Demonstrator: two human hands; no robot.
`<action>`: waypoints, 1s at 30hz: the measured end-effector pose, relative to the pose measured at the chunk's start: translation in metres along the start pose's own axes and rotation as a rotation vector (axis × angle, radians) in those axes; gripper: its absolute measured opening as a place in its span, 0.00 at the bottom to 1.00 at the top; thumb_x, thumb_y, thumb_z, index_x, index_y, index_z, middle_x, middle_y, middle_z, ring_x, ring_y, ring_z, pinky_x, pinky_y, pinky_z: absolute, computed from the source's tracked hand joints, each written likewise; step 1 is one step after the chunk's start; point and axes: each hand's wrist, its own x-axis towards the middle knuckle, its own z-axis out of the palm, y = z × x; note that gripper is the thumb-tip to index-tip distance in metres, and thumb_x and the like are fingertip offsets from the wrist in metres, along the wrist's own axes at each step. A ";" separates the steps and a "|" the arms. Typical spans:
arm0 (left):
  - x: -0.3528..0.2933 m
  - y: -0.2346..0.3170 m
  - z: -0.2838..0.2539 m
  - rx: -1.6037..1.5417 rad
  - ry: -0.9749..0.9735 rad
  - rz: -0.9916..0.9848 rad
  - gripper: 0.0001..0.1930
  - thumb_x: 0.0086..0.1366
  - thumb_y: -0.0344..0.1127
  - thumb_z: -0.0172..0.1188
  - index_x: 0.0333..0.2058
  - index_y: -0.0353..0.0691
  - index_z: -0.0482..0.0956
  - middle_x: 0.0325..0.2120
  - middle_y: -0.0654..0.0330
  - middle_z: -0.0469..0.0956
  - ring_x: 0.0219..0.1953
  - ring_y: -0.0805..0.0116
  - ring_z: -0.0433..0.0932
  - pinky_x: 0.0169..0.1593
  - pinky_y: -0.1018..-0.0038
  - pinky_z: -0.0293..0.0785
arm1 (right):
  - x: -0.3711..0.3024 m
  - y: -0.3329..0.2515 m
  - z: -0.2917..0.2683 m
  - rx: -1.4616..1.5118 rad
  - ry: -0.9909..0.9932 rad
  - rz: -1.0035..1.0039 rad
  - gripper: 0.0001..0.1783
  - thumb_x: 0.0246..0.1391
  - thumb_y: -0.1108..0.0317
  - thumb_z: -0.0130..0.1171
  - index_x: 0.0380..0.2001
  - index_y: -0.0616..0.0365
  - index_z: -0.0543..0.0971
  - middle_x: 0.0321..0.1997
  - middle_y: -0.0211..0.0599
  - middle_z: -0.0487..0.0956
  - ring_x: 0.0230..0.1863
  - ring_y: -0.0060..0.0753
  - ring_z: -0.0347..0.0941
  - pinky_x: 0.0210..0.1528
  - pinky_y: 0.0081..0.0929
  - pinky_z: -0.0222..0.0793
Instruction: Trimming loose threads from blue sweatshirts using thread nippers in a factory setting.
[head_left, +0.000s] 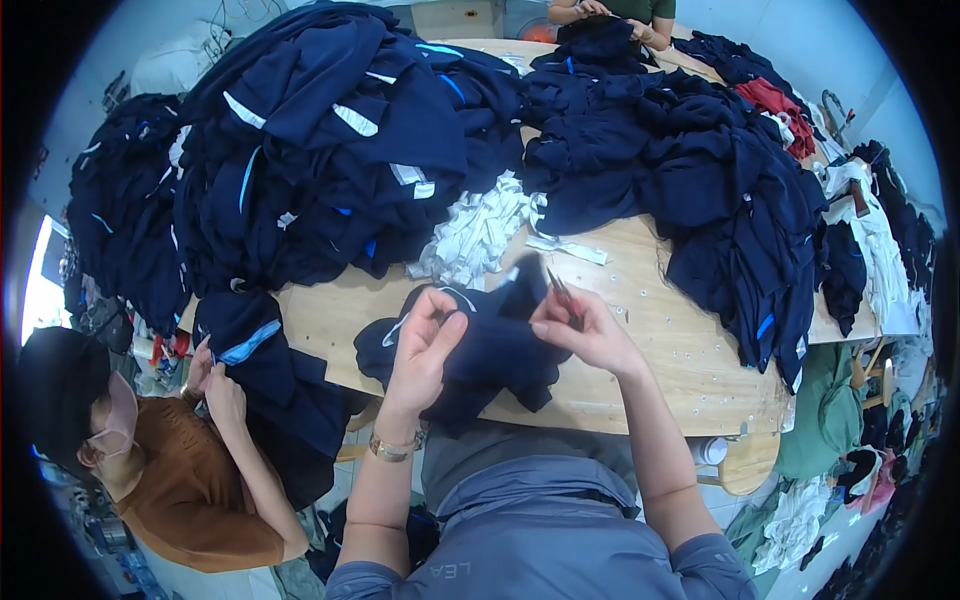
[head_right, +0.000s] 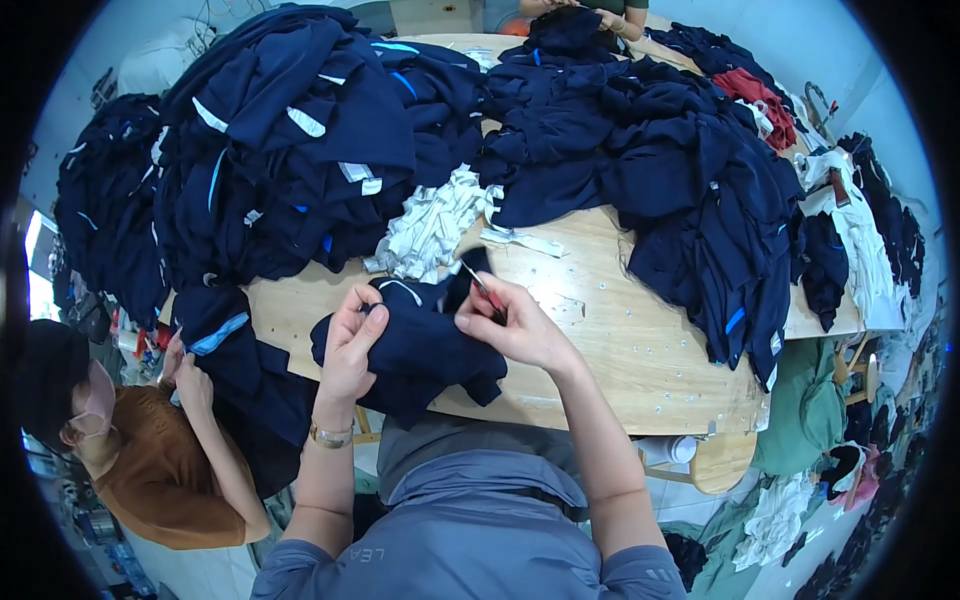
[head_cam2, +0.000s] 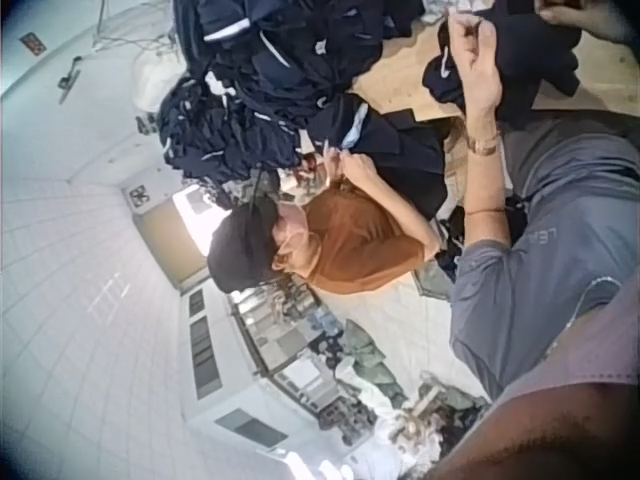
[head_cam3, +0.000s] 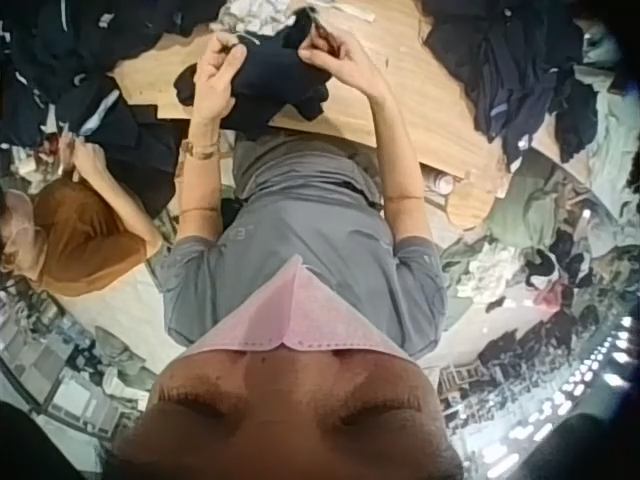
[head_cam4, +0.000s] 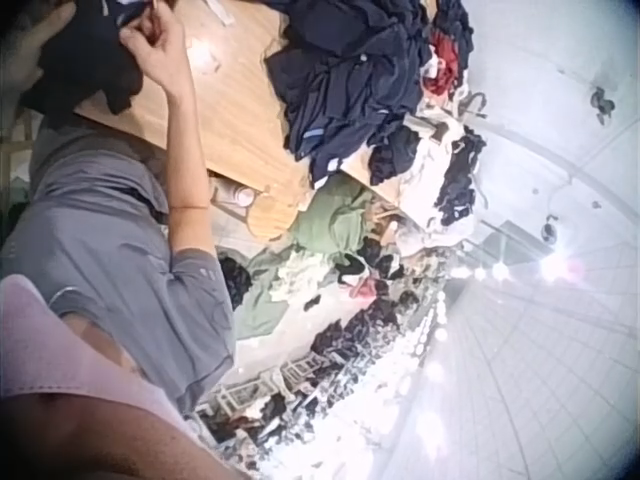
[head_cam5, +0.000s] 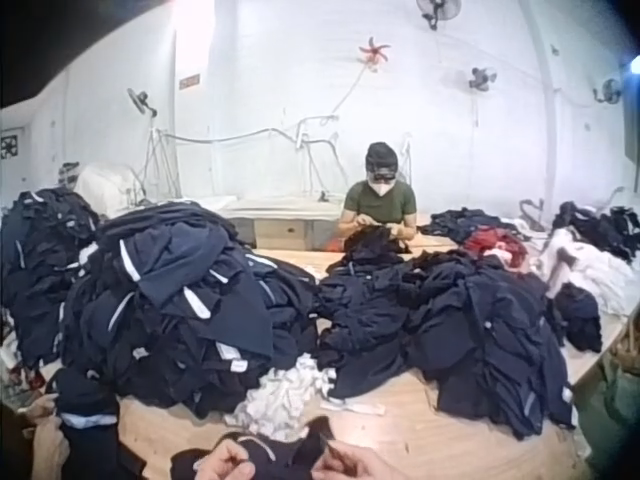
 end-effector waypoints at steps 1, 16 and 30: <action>-0.004 -0.005 -0.001 -0.063 0.026 -0.072 0.04 0.64 0.28 0.51 0.33 0.42 0.64 0.24 0.73 0.63 0.26 0.87 0.59 0.32 0.88 0.56 | -0.003 0.005 0.001 0.003 -0.004 0.006 0.16 0.48 0.74 0.57 0.20 0.54 0.58 0.24 0.29 0.72 0.27 0.14 0.61 0.30 0.15 0.59; -0.016 -0.031 0.007 -0.091 0.227 -0.068 0.05 0.62 0.27 0.54 0.34 0.41 0.68 0.26 0.72 0.66 0.27 0.87 0.61 0.33 0.90 0.58 | -0.019 0.042 0.019 -0.365 0.359 -0.074 0.20 0.53 0.54 0.56 0.31 0.62 0.67 0.23 0.41 0.64 0.25 0.32 0.62 0.30 0.26 0.60; -0.015 -0.027 0.020 0.036 0.240 -0.057 0.05 0.62 0.25 0.53 0.33 0.40 0.66 0.21 0.74 0.64 0.22 0.90 0.57 0.24 0.90 0.52 | -0.012 0.023 0.042 -0.650 0.243 -0.392 0.17 0.36 0.81 0.57 0.35 0.56 0.75 0.28 0.38 0.77 0.26 0.36 0.76 0.27 0.24 0.70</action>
